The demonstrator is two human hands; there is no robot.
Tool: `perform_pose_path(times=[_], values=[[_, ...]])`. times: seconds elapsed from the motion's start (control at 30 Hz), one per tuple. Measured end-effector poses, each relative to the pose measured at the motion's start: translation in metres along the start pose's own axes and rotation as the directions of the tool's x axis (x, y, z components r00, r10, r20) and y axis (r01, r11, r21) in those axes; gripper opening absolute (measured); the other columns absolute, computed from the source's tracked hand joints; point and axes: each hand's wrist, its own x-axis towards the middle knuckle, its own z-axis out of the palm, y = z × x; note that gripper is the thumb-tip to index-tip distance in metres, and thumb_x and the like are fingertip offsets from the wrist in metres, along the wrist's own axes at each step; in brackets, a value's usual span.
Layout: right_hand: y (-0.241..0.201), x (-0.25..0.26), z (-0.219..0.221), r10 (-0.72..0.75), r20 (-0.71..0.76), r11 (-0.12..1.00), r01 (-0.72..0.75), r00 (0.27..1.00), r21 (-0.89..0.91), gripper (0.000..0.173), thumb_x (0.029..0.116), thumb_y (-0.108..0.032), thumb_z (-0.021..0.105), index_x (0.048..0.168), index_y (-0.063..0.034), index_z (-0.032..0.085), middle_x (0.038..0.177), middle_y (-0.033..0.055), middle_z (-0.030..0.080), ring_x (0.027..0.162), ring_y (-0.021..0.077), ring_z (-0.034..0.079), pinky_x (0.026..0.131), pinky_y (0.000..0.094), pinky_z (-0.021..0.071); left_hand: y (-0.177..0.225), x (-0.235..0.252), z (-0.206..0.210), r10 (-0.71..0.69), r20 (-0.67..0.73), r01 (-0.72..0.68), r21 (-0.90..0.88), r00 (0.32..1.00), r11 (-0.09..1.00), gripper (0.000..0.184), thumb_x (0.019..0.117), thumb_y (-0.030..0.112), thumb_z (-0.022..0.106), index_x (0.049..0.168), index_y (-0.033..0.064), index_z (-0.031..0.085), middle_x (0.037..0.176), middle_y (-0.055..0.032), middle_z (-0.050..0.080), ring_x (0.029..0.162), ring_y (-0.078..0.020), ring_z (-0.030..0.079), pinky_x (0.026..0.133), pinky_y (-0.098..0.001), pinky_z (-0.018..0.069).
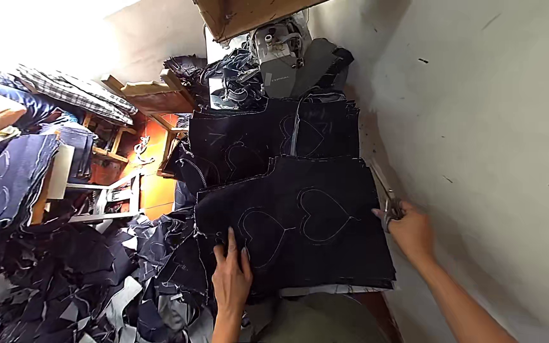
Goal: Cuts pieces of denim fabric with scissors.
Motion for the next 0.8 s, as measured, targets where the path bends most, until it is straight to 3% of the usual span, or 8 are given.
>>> perform_pose_path(times=[0.13, 0.23, 0.4, 0.5, 0.57, 0.7, 0.73, 0.8], values=[[-0.052, -0.029, 0.023, -0.307, -0.106, 0.944, 0.316, 0.946, 0.093, 0.065, 0.0861, -0.033, 0.082, 0.132, 0.006, 0.058, 0.11, 0.0271, 0.069, 0.098, 0.0434, 0.069, 0.084, 0.0636, 0.0548, 0.029, 0.018, -0.015, -0.212, 0.26, 0.192, 0.1, 0.942, 0.976, 0.127, 0.0723, 0.068, 0.08, 0.16, -0.0047, 0.024, 0.131, -0.0357, 0.055, 0.075, -0.0395, 0.072, 0.062, -0.0526, 0.0602], [-0.078, -0.005, 0.066, -0.368, 0.039, 0.929, 0.366, 0.929, 0.048, 0.087, 0.0776, -0.044, 0.088, 0.145, -0.0022, 0.052, 0.143, 0.0196, 0.059, 0.128, 0.0389, 0.059, 0.107, 0.0592, 0.0476, 0.042, 0.053, -0.019, -0.389, 0.472, 0.31, 0.24, 0.791, 0.92, 0.144, 0.0627, 0.067, 0.089, 0.164, 0.0022, 0.01, 0.144, -0.0323, 0.049, 0.093, -0.0427, 0.072, 0.078, -0.0556, 0.0605], [-0.057, 0.029, 0.093, -0.457, -0.072, 0.889, 0.457, 0.887, -0.02, 0.085, 0.0721, -0.055, 0.086, 0.135, -0.0032, 0.06, 0.137, 0.0169, 0.064, 0.12, 0.0403, 0.062, 0.104, 0.061, 0.0462, 0.055, 0.12, -0.029, -0.447, 0.731, 0.248, 0.372, 0.516, 0.895, 0.12, 0.0686, 0.077, 0.078, 0.15, -0.0037, 0.043, 0.138, -0.027, 0.059, 0.122, -0.0425, 0.063, 0.1, -0.059, 0.0515], [-0.058, 0.027, 0.088, -0.472, -0.04, 0.881, 0.471, 0.881, -0.038, 0.084, 0.0748, -0.054, 0.084, 0.136, -0.0012, 0.059, 0.134, 0.0226, 0.064, 0.118, 0.0458, 0.061, 0.101, 0.066, 0.046, 0.032, 0.142, -0.045, -0.372, 0.83, 0.232, 0.299, 0.416, 0.926, 0.088, 0.0828, 0.074, 0.068, 0.139, 0.0068, 0.06, 0.131, -0.0223, 0.065, 0.124, -0.0412, 0.061, 0.102, -0.0647, 0.047], [-0.06, 0.028, 0.088, -0.487, -0.028, 0.873, 0.486, 0.873, -0.032, 0.082, 0.075, -0.052, 0.084, 0.133, 0.0009, 0.06, 0.134, 0.026, 0.062, 0.118, 0.0497, 0.06, 0.1, 0.0689, 0.0448, -0.001, 0.134, -0.058, -0.231, 0.854, 0.315, 0.084, 0.466, 0.945, 0.071, 0.0945, 0.054, 0.068, 0.152, 0.0166, 0.051, 0.132, -0.0195, 0.067, 0.121, -0.0386, 0.064, 0.105, -0.0625, 0.0467], [-0.065, 0.027, 0.086, -0.471, 0.011, 0.881, 0.471, 0.882, -0.032, 0.083, 0.0762, -0.046, 0.087, 0.135, 0.0029, 0.056, 0.137, 0.0309, 0.058, 0.123, 0.0534, 0.055, 0.104, 0.0707, 0.0404, -0.047, 0.054, -0.083, -0.165, 0.347, 0.357, -0.618, 0.923, 0.7, 0.045, 0.1076, 0.015, 0.044, 0.152, 0.0105, 0.049, 0.133, -0.0114, 0.067, 0.104, -0.0221, 0.073, 0.095, -0.0464, 0.0604], [-0.066, 0.026, 0.085, -0.468, 0.014, 0.883, 0.468, 0.884, -0.045, 0.084, 0.0766, -0.046, 0.087, 0.137, 0.0023, 0.055, 0.136, 0.0318, 0.057, 0.124, 0.0538, 0.055, 0.104, 0.0706, 0.0403, -0.053, 0.031, -0.084, -0.299, 0.16, 0.311, -0.76, 0.941, 0.571, 0.044, 0.1086, 0.014, 0.036, 0.149, 0.0041, 0.048, 0.131, -0.013, 0.068, 0.104, -0.0243, 0.074, 0.092, -0.0463, 0.0628], [-0.066, 0.026, 0.085, -0.47, 0.011, 0.88, 0.469, 0.883, -0.077, 0.084, 0.0769, -0.047, 0.086, 0.137, 0.002, 0.055, 0.137, 0.031, 0.057, 0.125, 0.0534, 0.055, 0.105, 0.0696, 0.0405, -0.079, -0.022, -0.074, -0.591, -0.067, 0.303, -0.809, 0.804, 0.503, 0.037, 0.1089, 0.012, 0.032, 0.135, -0.0065, 0.052, 0.112, -0.0132, 0.071, 0.089, -0.0226, 0.076, 0.079, -0.0421, 0.0661]])
